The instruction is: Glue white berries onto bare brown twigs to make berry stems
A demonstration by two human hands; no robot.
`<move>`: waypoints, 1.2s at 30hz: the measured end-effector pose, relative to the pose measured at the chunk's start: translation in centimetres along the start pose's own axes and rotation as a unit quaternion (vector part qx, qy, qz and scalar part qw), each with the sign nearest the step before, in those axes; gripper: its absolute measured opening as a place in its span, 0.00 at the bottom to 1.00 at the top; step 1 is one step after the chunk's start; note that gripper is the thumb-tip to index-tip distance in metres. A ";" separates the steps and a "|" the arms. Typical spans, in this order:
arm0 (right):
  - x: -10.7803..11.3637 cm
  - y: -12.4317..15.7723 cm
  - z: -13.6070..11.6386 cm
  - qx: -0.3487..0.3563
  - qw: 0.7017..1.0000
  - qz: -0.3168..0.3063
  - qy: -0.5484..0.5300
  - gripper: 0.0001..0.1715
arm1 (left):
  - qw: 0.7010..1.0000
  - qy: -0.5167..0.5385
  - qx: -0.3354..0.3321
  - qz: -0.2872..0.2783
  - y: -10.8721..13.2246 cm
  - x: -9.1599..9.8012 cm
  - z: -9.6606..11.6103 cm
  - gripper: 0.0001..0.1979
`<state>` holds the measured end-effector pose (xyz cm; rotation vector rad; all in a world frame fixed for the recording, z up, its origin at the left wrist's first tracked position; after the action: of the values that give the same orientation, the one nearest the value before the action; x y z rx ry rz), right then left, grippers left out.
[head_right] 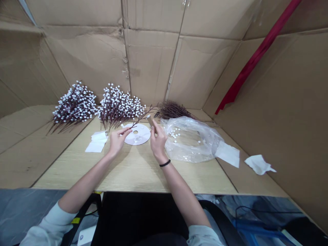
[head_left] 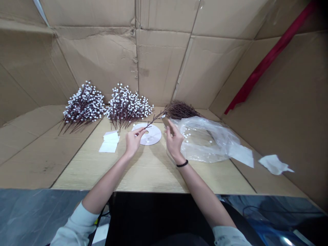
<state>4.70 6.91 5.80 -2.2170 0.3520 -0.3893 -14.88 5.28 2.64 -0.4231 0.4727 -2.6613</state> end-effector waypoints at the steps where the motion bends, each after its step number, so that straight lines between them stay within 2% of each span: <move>1: 0.0 0.0 -0.2 0.007 1.000 -0.002 0.001 0.19 | 1.000 -0.001 -0.001 0.000 0.0 0.0 0.0 0.13; 15: 0.4 -0.2 -0.3 0.068 0.997 0.014 0.040 0.19 | 1.000 -0.005 -0.001 0.005 0.1 0.1 0.0 0.14; 20: 0.7 -0.3 0.0 0.047 0.998 0.025 0.045 0.19 | 1.000 -0.001 -0.001 0.009 0.1 0.2 0.0 0.14; 29: 0.6 -0.3 1.0 -0.017 0.999 0.019 -0.040 0.18 | 1.000 -0.009 -0.001 0.003 0.0 0.0 -0.2 0.14; 36: 0.4 -0.4 -0.1 0.039 0.999 0.006 0.009 0.18 | 1.000 -0.020 -0.003 -0.006 0.0 -0.2 -0.2 0.15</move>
<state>5.03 6.94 6.19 -2.1362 0.3538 -0.4089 -14.78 5.41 2.47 -0.4814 0.4688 -2.6573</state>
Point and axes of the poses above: each hand's wrist, its own y-axis away from the middle knuckle, its own x-axis out of the back of the hand, z = x × y, the point moved 8 cm from there along -y, towards the middle knuckle, and after that the axes turned 6 degrees about -y, right-handed, at the moved point
